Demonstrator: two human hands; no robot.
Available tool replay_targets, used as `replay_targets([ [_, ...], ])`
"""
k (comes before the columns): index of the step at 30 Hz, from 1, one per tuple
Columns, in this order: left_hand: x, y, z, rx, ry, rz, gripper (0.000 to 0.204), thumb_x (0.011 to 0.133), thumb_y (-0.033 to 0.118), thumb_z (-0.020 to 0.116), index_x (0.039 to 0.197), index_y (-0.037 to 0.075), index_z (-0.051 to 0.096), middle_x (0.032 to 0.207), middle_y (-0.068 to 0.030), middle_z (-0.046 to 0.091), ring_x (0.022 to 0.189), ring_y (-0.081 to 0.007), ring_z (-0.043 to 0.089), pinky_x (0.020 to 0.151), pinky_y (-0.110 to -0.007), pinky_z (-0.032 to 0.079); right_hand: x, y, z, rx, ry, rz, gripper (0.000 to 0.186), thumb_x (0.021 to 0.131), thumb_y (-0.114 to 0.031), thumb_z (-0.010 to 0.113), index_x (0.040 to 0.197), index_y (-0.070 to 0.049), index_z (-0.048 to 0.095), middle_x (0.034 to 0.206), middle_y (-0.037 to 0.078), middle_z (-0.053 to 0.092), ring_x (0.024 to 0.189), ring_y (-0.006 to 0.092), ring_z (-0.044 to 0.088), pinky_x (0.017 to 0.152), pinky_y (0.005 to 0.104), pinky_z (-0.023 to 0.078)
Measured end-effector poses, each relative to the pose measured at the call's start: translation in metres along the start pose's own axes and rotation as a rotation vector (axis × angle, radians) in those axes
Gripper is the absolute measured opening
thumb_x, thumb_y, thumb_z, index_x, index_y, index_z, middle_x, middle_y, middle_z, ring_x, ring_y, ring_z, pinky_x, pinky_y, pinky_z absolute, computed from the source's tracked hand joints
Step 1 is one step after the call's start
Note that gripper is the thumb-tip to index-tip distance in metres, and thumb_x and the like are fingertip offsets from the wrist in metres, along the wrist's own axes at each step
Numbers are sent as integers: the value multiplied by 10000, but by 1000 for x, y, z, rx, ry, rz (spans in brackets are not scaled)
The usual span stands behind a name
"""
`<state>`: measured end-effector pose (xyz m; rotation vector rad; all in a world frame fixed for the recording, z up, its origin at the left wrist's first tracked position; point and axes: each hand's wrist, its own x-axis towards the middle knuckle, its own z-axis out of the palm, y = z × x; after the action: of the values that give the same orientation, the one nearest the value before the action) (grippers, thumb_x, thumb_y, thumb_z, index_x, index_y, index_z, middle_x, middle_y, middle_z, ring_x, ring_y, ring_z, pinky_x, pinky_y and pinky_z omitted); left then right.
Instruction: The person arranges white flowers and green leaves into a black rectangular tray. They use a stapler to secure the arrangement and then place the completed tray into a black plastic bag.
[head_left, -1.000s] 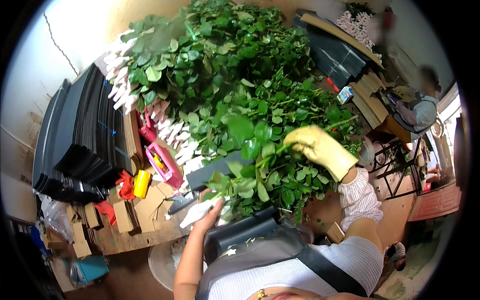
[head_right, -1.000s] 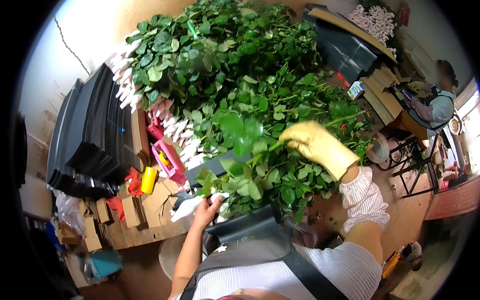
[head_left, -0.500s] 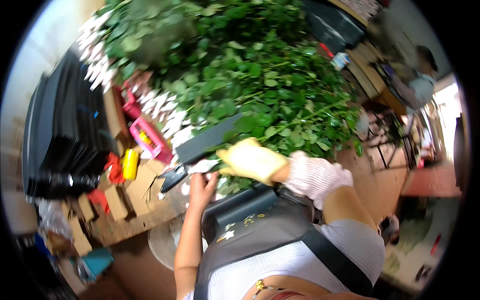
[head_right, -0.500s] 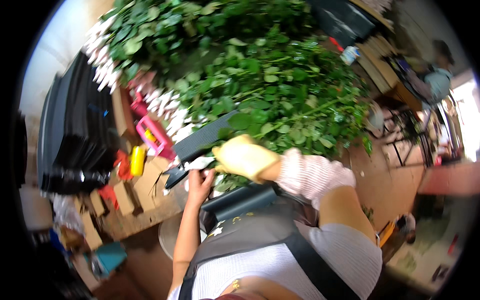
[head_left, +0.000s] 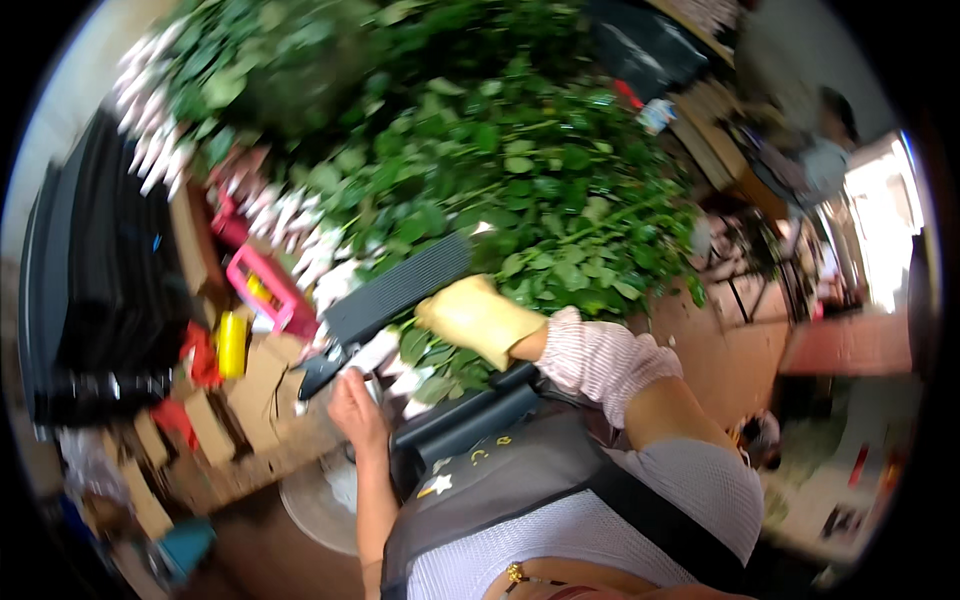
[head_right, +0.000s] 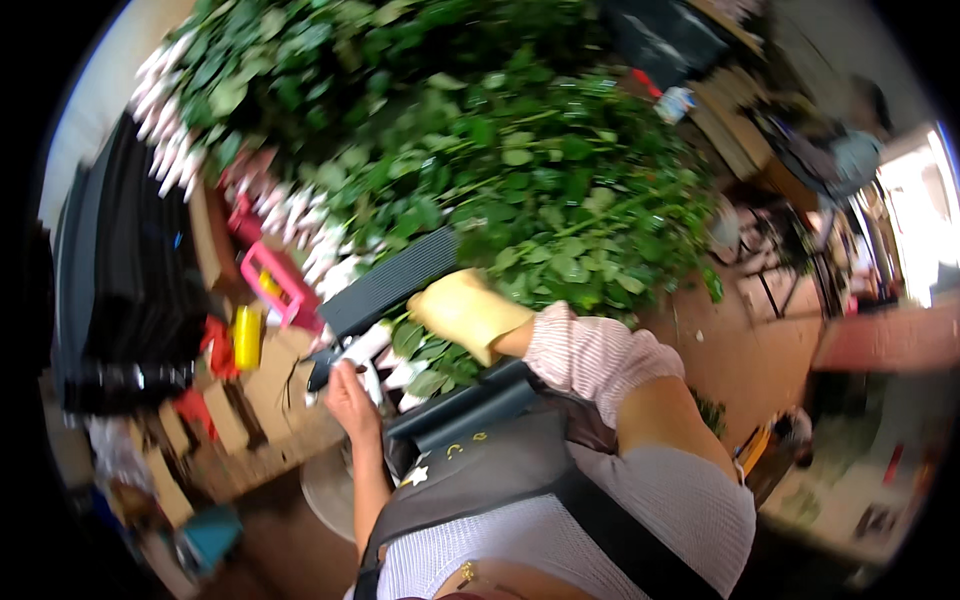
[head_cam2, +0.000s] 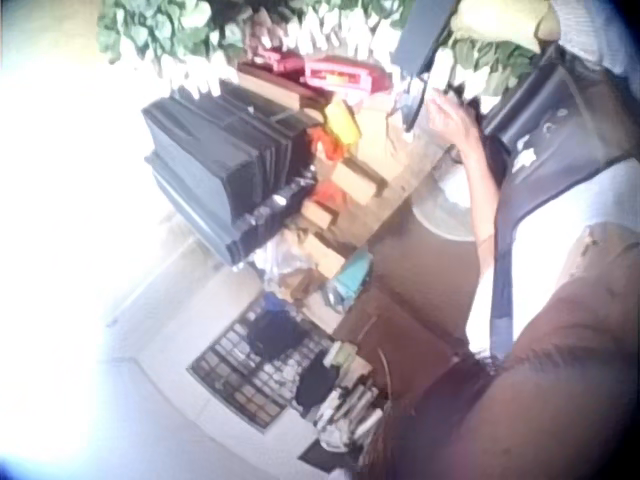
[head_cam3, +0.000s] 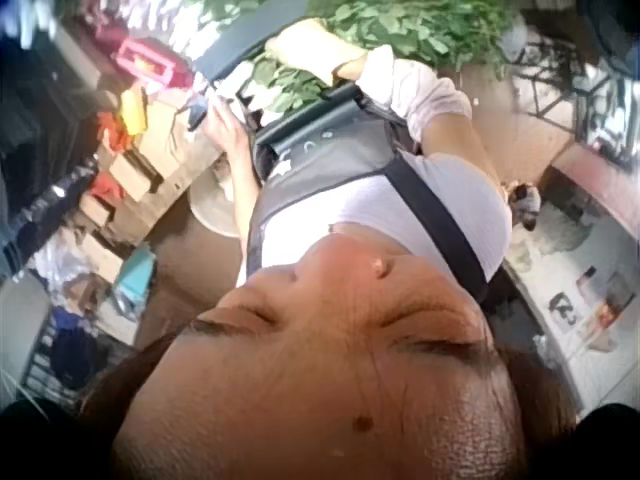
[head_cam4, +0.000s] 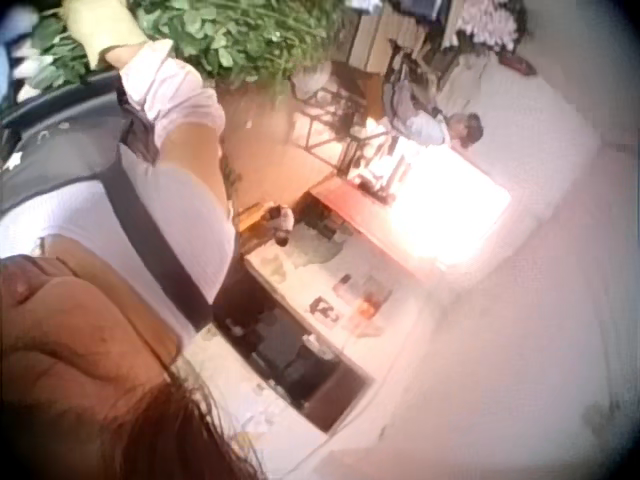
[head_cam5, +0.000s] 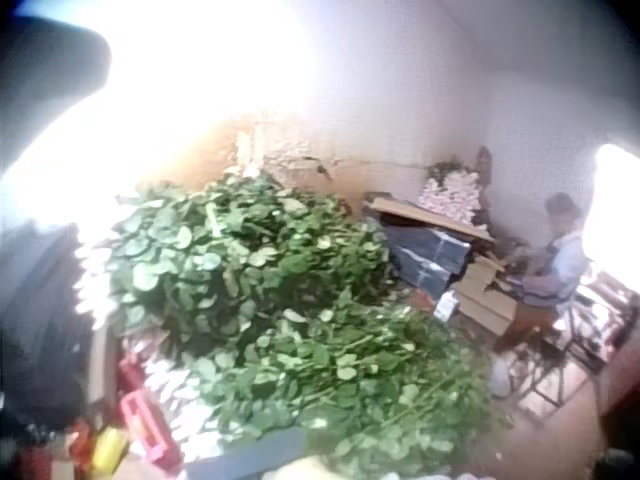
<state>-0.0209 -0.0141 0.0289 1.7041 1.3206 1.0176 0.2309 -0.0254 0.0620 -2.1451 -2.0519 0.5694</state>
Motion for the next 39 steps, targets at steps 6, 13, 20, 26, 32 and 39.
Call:
replay_targets([
  [6, 4, -18, -30, -224, -9, -155, 227, 992, 216, 701, 912, 5, 681, 762, -47, 555, 703, -110, 511, 693, -299, 471, -12, -13, -41, -76, 7, -193, 310, 951, -374, 674, 950, -72, 745, 756, 145, 727, 692, 345, 713, 662, 476, 572],
  [13, 24, -9, 21, -213, -330, -343, 322, 986, 322, 695, 860, 25, 698, 616, -9, 584, 626, -74, 529, 581, -298, 435, -16, -24, -17, -273, 79, -81, 315, 928, -393, 722, 918, -78, 731, 713, 141, 719, 628, 336, 712, 589, 453, 571],
  [20, 8, -12, 31, -639, 103, -378, 270, 1004, 191, 619, 782, 36, 627, 667, 48, 572, 594, -55, 482, 569, -264, 378, -11, -15, -6, -231, 99, -99, 330, 948, -423, 676, 973, -97, 720, 751, 140, 737, 675, 340, 730, 631, 463, 581],
  [26, 21, -34, -22, -409, 115, -2, 126, 985, 119, 620, 881, 52, 594, 827, -14, 610, 731, -112, 570, 685, -280, 479, -17, -15, -34, -88, -6, -126, 415, 925, -418, 717, 1080, -34, 719, 823, 198, 732, 781, 383, 723, 740, 484, 582],
  [32, 17, 14, -11, 117, -462, -112, 370, 907, 440, 737, 937, 73, 701, 873, -173, 712, 830, -382, 694, 742, -464, 537, -20, -19, -30, -181, -97, -104, 446, 887, -413, 760, 1123, -44, 676, 876, 187, 740, 818, 388, 725, 755, 490, 582],
  [39, 11, 7, 8, 28, -300, 18, 202, 927, 187, 677, 807, 24, 681, 781, -143, 667, 731, -343, 662, 659, -407, 505, -28, -20, -17, -194, -7, -84, 426, 884, -411, 764, 1139, -84, 665, 862, 168, 735, 797, 379, 727, 725, 487, 582],
])
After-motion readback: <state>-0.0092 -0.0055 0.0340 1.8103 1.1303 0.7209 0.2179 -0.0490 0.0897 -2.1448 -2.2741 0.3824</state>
